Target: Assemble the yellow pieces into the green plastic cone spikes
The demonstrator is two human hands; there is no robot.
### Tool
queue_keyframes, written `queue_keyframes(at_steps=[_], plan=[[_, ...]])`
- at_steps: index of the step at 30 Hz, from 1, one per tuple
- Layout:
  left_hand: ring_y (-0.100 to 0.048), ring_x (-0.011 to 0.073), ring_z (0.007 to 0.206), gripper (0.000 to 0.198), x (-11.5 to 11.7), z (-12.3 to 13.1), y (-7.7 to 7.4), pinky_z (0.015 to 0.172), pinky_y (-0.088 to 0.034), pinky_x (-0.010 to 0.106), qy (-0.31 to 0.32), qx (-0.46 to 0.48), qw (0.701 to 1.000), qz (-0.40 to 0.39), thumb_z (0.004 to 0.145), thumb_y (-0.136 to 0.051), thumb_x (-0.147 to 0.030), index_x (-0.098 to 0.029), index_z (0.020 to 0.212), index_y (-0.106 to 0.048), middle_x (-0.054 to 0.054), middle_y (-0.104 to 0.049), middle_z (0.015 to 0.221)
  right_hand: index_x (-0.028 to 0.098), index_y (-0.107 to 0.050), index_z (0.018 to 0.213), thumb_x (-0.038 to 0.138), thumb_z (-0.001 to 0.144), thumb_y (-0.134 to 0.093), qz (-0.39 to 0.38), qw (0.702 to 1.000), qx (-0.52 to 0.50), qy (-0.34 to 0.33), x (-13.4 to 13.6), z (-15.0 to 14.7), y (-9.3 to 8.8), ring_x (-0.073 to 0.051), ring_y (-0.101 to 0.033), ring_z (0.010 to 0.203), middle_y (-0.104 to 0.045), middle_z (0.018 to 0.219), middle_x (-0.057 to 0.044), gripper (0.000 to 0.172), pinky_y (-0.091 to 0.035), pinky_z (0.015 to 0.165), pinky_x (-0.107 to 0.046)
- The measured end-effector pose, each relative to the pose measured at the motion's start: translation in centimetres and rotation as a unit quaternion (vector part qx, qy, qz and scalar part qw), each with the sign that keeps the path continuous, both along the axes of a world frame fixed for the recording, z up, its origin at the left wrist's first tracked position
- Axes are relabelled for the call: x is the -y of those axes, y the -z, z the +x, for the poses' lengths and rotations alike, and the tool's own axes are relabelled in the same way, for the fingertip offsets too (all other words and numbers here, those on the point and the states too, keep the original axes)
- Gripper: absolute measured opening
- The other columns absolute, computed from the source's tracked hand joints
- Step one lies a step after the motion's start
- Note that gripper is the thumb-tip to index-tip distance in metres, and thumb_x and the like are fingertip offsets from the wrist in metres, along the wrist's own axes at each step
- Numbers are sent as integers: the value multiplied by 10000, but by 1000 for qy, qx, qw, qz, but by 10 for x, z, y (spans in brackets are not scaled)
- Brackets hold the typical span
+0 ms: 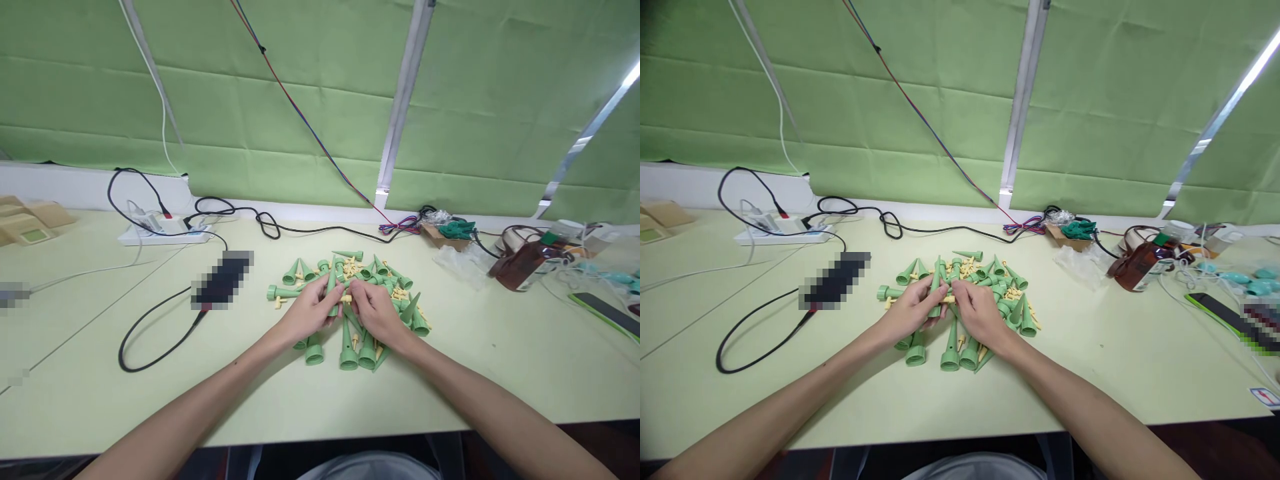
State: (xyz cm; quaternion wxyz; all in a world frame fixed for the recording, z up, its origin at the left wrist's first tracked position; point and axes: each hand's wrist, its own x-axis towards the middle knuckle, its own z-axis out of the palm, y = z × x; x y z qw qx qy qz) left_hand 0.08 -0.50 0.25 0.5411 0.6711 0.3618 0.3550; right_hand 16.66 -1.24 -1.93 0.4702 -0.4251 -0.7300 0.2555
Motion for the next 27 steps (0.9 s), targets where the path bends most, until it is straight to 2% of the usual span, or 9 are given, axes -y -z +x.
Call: queue_keyframes(at_steps=[3, 6, 11, 18, 27], plan=[[-423, 84, 434, 342, 0, 1, -1, 389, -312, 186, -14, 14, 1000, -10, 900, -522, -535, -195, 889, -481, -28, -541, 623, 206, -552, 821, 422, 1019, -352, -14, 1000, -19, -4, 3, 0, -3, -128, -489, 506, -550, 617, 15, 355, -379, 498, -256], [-423, 82, 420, 352, -1, 1, -2, 393, -322, 193, -40, 35, 998, -16, 884, -545, -538, -198, 849, -462, -34, -526, 611, 214, -548, 961, 404, 993, -438, -27, 998, -30, -38, 6, -1, -5, -137, -540, 551, -616, 717, -1, 222, -418, 513, -260], [-425, 90, 427, 358, -3, 0, 0, 394, -330, 206, -51, 55, 997, -21, 875, -555, -548, -201, 850, -469, -34, -521, 609, 216, -528, 1053, 348, 966, -498, -17, 997, -23, -65, 7, -1, -4, -172, -612, 673, -647, 801, -27, 160, -486, 607, -293], [-444, 95, 440, 340, -1, -1, 0, 411, -351, 216, -48, 44, 998, -8, 877, -562, -528, -204, 840, -467, -31, -534, 624, 211, -542, 1003, 316, 974, -482, -8, 998, -23, -64, 6, -1, -1, -172, -614, 710, -644, 821, -36, 124, -494, 644, -299], [-418, 87, 450, 319, 0, -1, -1, 416, -359, 202, -26, 42, 999, 1, 882, -557, -512, -209, 842, -465, -42, -516, 606, 201, -545, 851, 307, 975, -473, 6, 999, 0, -50, 5, -1, -2, -136, -513, 578, -605, 694, 0, 178, -416, 560, -262]])
